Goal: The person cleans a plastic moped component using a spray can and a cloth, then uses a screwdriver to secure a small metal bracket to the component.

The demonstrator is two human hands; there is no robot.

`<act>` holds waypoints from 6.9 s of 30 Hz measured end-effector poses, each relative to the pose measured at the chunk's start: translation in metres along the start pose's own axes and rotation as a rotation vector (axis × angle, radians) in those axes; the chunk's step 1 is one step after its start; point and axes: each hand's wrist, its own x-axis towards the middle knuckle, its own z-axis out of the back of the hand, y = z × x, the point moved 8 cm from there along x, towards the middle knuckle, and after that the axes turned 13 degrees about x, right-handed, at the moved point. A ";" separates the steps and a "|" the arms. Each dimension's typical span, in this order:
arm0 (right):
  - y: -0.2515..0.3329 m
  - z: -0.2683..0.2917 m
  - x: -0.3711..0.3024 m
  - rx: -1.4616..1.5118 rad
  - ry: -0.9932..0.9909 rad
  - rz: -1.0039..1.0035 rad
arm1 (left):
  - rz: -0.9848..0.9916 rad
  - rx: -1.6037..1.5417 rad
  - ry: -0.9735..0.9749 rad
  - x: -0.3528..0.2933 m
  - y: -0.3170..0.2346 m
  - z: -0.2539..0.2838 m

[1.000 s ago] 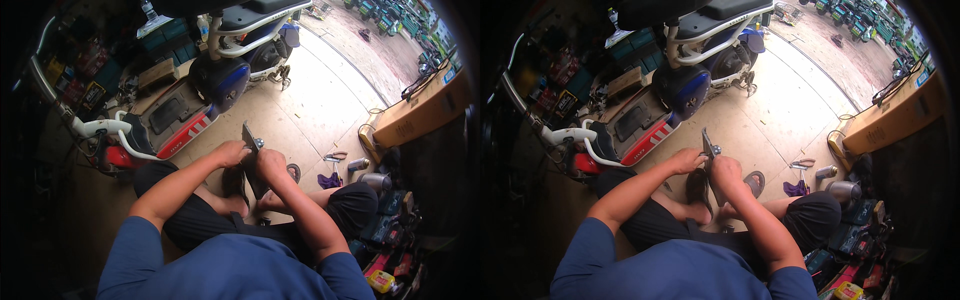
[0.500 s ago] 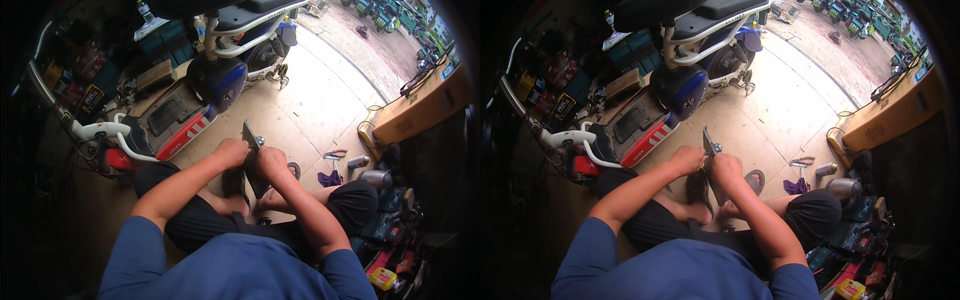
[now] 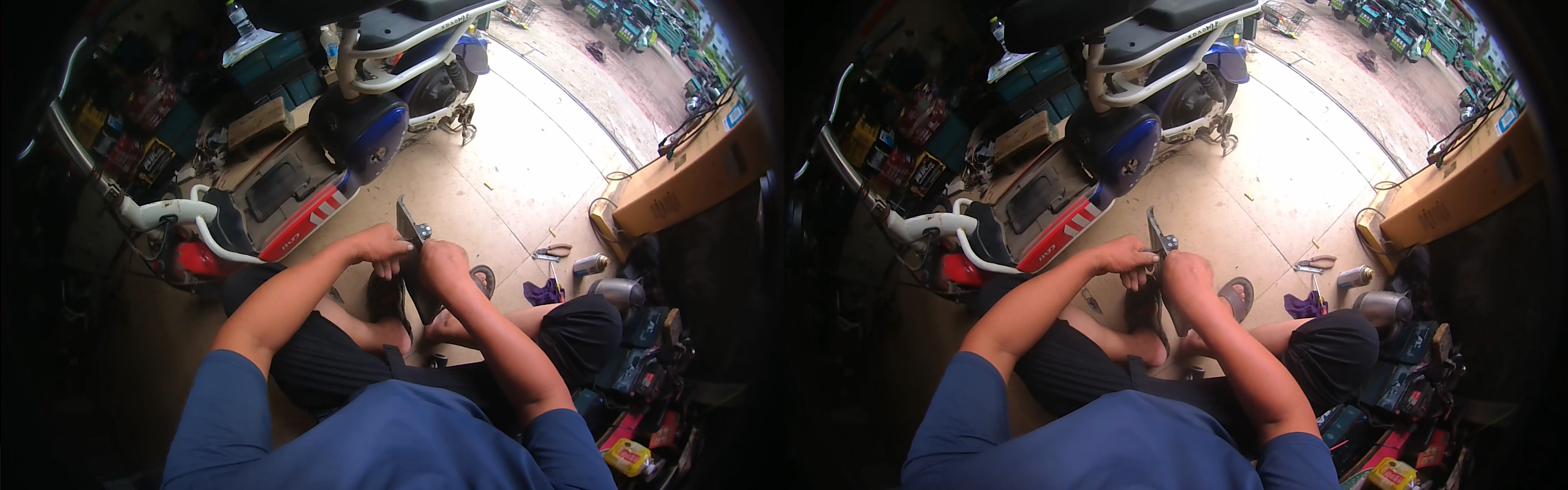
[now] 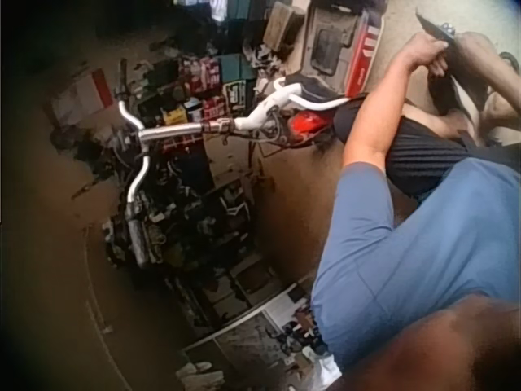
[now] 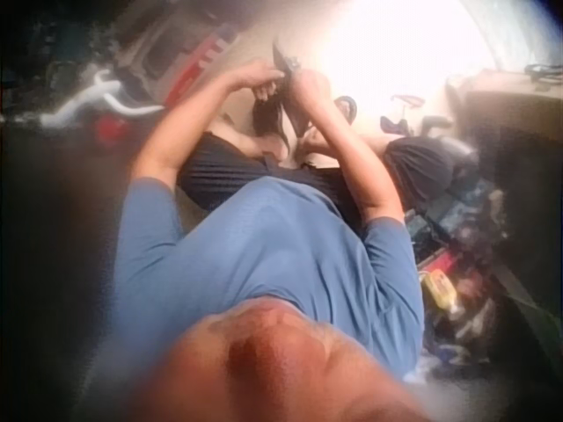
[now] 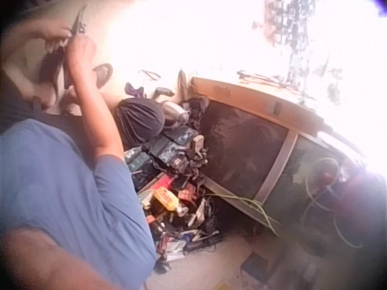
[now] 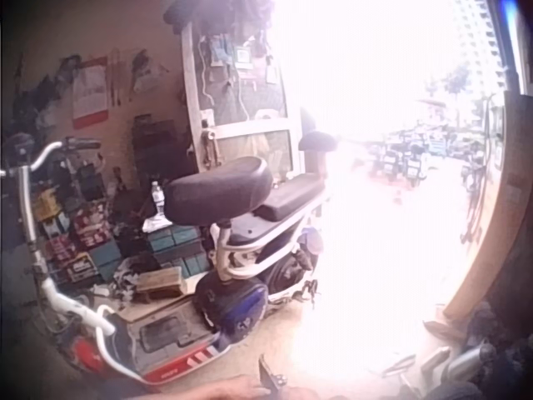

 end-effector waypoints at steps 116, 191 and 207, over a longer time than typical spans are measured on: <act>0.010 -0.008 0.004 -0.002 -0.047 0.089 | -0.380 1.011 -0.575 -0.014 -0.011 0.007; 0.001 0.001 0.004 -0.002 -0.036 0.056 | 0.042 -0.959 0.091 0.029 0.054 -0.029; -0.008 0.009 0.005 -0.026 -0.034 0.013 | 0.048 -0.575 -0.136 0.002 0.036 -0.033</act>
